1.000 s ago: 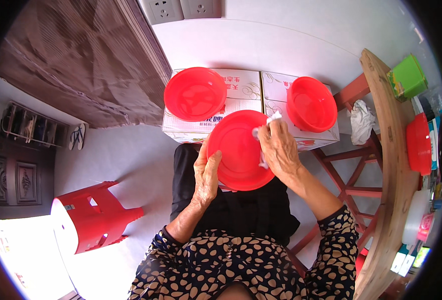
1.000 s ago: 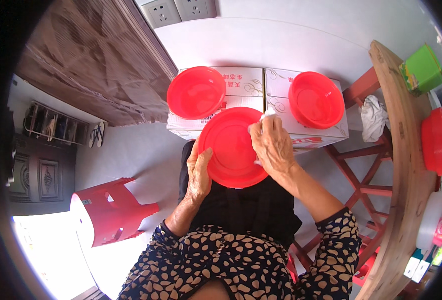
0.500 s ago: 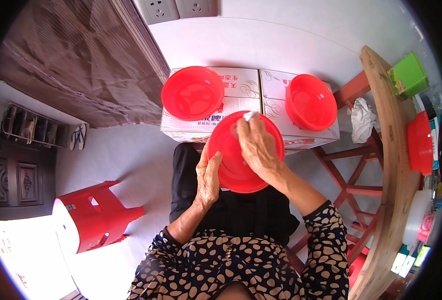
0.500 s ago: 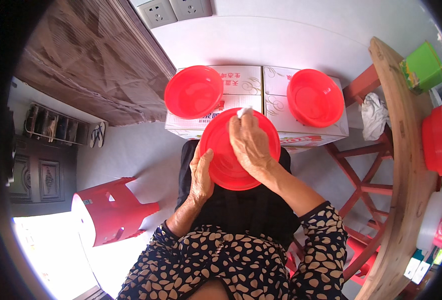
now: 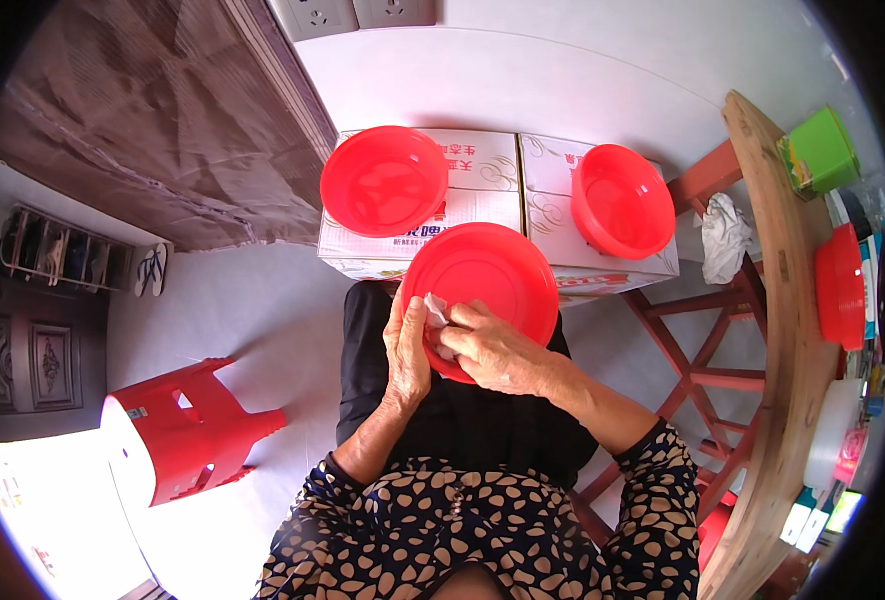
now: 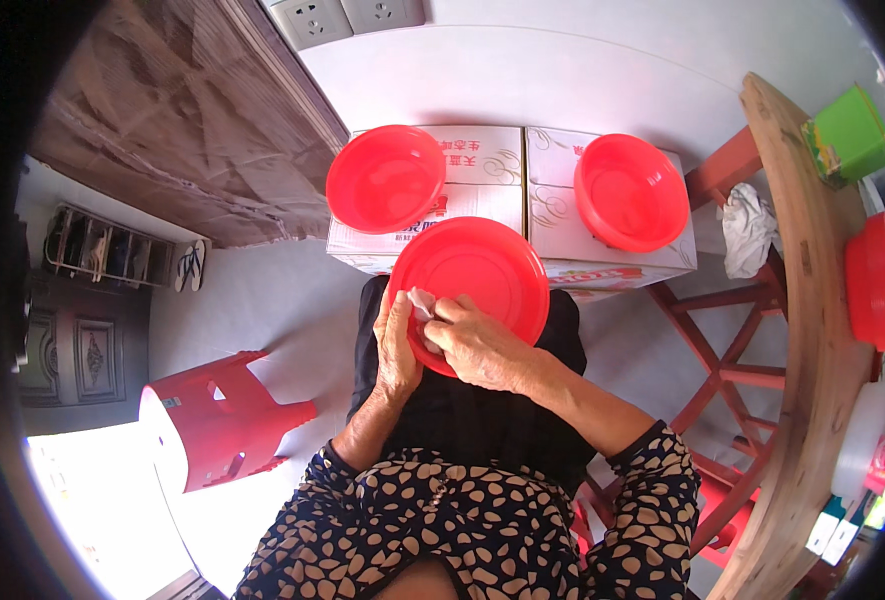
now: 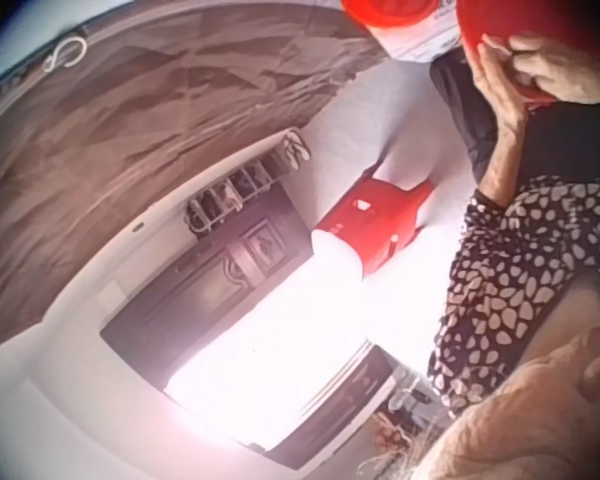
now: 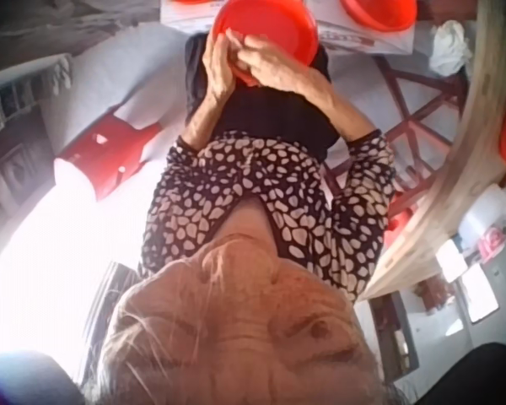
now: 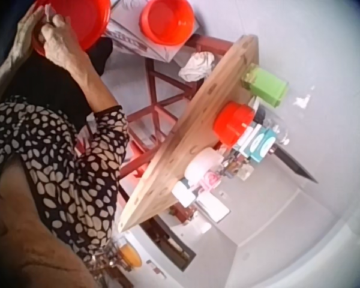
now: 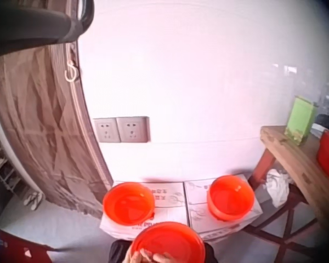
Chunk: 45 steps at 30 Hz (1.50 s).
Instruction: The person wipes the interior and exterior surfaces of red plastic plates using a white cloth. They handle the plates one at a time, rotating them to clean all sides, and place the cleaned plates onto a wooden table.
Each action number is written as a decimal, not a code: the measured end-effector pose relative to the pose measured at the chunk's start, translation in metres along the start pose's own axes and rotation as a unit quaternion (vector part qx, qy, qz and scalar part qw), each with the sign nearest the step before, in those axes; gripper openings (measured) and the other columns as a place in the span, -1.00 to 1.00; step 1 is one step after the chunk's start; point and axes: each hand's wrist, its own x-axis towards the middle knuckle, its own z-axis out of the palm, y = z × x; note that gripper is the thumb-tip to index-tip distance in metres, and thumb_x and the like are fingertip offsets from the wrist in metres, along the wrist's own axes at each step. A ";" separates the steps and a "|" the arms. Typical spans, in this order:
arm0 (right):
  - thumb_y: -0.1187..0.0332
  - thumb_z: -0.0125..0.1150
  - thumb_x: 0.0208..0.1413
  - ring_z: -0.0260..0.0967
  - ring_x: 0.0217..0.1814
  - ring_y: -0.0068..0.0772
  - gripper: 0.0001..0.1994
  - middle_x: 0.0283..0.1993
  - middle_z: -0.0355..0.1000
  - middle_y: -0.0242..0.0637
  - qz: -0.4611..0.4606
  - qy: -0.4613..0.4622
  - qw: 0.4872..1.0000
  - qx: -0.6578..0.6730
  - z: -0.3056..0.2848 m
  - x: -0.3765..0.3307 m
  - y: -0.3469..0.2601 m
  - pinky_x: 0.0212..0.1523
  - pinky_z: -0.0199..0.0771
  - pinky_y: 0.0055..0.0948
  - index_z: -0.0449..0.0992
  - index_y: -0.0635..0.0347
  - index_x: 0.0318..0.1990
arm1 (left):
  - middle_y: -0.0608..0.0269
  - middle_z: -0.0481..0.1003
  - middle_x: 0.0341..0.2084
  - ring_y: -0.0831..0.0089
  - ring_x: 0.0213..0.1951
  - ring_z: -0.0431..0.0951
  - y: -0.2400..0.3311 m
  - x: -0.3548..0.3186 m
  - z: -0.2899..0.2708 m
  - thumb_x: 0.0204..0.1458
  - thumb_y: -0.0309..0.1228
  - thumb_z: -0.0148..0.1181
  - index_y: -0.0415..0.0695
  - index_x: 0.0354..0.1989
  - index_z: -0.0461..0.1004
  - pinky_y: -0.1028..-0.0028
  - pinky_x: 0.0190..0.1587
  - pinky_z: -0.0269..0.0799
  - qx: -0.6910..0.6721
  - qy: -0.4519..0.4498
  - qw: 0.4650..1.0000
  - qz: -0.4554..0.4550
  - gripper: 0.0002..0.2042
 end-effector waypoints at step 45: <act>0.25 0.38 -0.12 0.36 -0.38 -0.28 -0.70 -0.35 0.36 -0.22 -0.102 0.158 0.977 0.101 -0.136 -0.028 -0.029 -0.38 0.35 -0.35 0.43 0.19 -0.31 | 0.13 0.49 -0.30 0.22 -0.25 0.54 0.042 -0.023 0.041 -0.18 -0.44 0.38 -0.20 -0.23 0.51 0.46 -0.15 0.45 0.393 -0.274 0.871 0.108 -0.70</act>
